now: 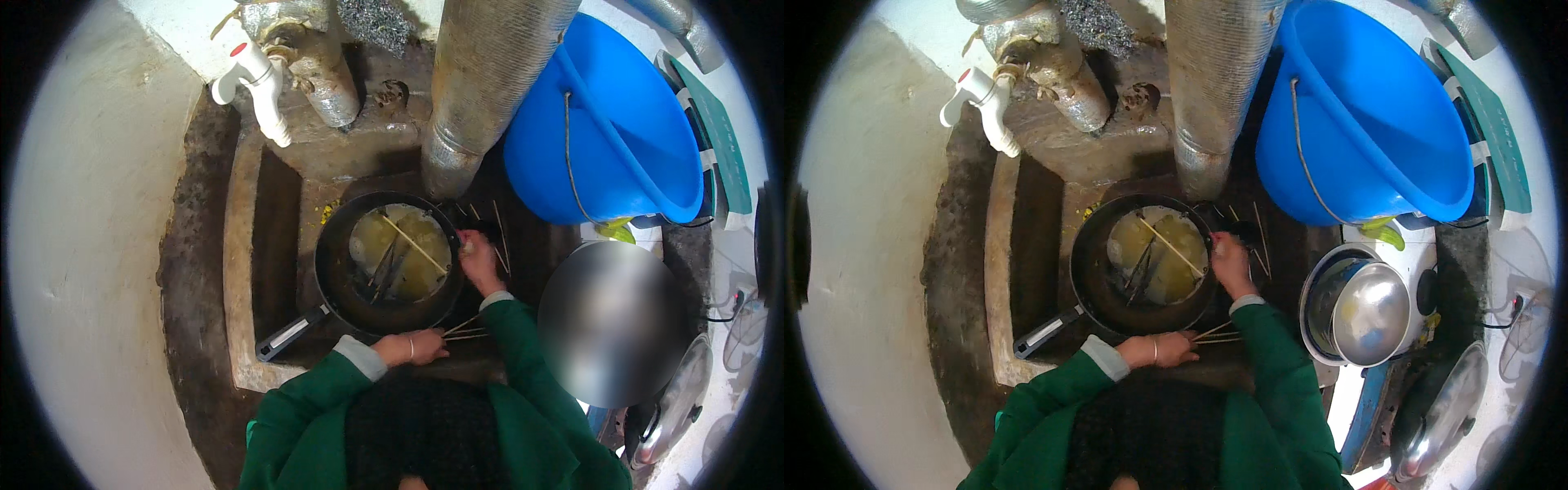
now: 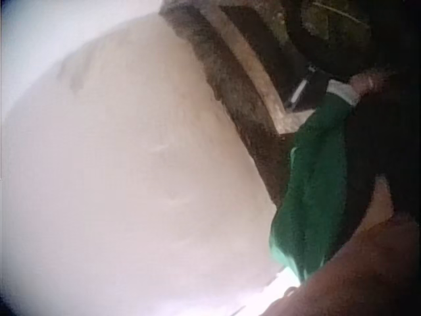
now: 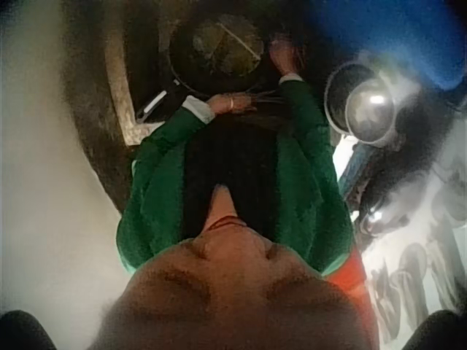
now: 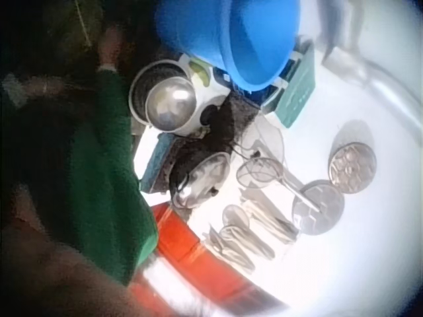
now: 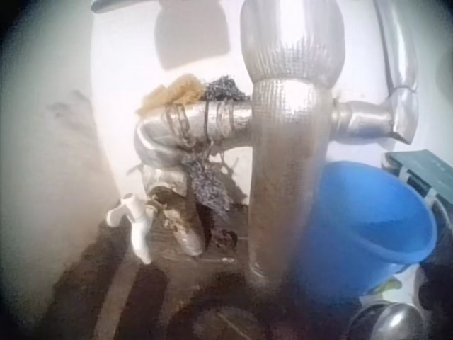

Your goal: The person washes several metal bowls, a green bowl, and chopsticks in a concrete sink using a sponge and running water. They scrub each item and rinse it before placing it aside.

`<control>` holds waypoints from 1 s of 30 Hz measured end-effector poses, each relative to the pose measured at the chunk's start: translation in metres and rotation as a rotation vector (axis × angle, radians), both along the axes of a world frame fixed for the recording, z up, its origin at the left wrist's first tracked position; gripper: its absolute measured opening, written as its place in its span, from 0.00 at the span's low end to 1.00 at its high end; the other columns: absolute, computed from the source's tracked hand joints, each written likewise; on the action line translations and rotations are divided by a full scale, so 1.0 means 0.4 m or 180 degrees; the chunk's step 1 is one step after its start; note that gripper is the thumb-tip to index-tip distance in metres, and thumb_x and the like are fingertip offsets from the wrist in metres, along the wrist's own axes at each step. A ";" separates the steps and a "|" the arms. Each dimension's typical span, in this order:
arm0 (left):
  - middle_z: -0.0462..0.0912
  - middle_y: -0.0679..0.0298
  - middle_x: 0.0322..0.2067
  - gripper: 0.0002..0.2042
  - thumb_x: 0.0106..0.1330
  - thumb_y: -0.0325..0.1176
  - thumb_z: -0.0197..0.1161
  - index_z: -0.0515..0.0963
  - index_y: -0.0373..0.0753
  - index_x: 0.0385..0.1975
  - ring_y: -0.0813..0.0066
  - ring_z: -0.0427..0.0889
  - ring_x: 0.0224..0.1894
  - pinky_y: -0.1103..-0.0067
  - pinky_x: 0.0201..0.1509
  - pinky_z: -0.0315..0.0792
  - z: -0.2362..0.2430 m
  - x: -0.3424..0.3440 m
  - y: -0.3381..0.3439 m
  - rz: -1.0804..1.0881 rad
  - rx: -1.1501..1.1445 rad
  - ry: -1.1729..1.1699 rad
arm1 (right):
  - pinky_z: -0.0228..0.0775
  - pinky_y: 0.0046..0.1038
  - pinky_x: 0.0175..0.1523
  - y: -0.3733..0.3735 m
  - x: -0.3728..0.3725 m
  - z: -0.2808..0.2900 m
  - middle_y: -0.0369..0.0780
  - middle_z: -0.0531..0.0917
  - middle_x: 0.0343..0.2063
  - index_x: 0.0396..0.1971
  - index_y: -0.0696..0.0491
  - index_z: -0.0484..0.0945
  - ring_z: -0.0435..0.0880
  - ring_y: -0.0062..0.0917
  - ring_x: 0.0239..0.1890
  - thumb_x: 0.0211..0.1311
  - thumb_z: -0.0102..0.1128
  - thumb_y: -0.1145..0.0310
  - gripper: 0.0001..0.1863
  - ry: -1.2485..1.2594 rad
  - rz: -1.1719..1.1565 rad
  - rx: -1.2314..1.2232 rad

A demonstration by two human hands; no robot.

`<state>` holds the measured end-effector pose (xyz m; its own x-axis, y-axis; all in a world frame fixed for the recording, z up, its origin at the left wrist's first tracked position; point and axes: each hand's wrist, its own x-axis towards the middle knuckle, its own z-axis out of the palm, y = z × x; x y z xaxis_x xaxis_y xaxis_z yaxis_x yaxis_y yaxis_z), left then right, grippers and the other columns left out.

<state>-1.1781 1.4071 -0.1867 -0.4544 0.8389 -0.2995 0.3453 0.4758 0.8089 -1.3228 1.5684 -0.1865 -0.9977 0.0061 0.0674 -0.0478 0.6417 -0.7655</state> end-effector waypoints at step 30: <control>0.76 0.62 0.31 0.11 0.64 0.29 0.51 0.65 0.40 0.46 0.73 0.76 0.22 0.79 0.21 0.71 -0.003 -0.201 -0.264 0.4057 0.1520 -0.3587 | 0.65 0.21 0.19 -0.196 0.057 -0.078 0.36 0.77 0.23 0.34 0.54 0.72 0.75 0.20 0.21 0.57 0.57 0.64 0.10 -0.3563 0.0453 -0.3234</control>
<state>-1.2583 1.3016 -0.1880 -0.5997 0.2602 -0.7567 -0.7894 -0.3473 0.5062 -1.3002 1.4901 -0.2178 -0.5270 -0.5156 -0.6756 0.8261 -0.1241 -0.5497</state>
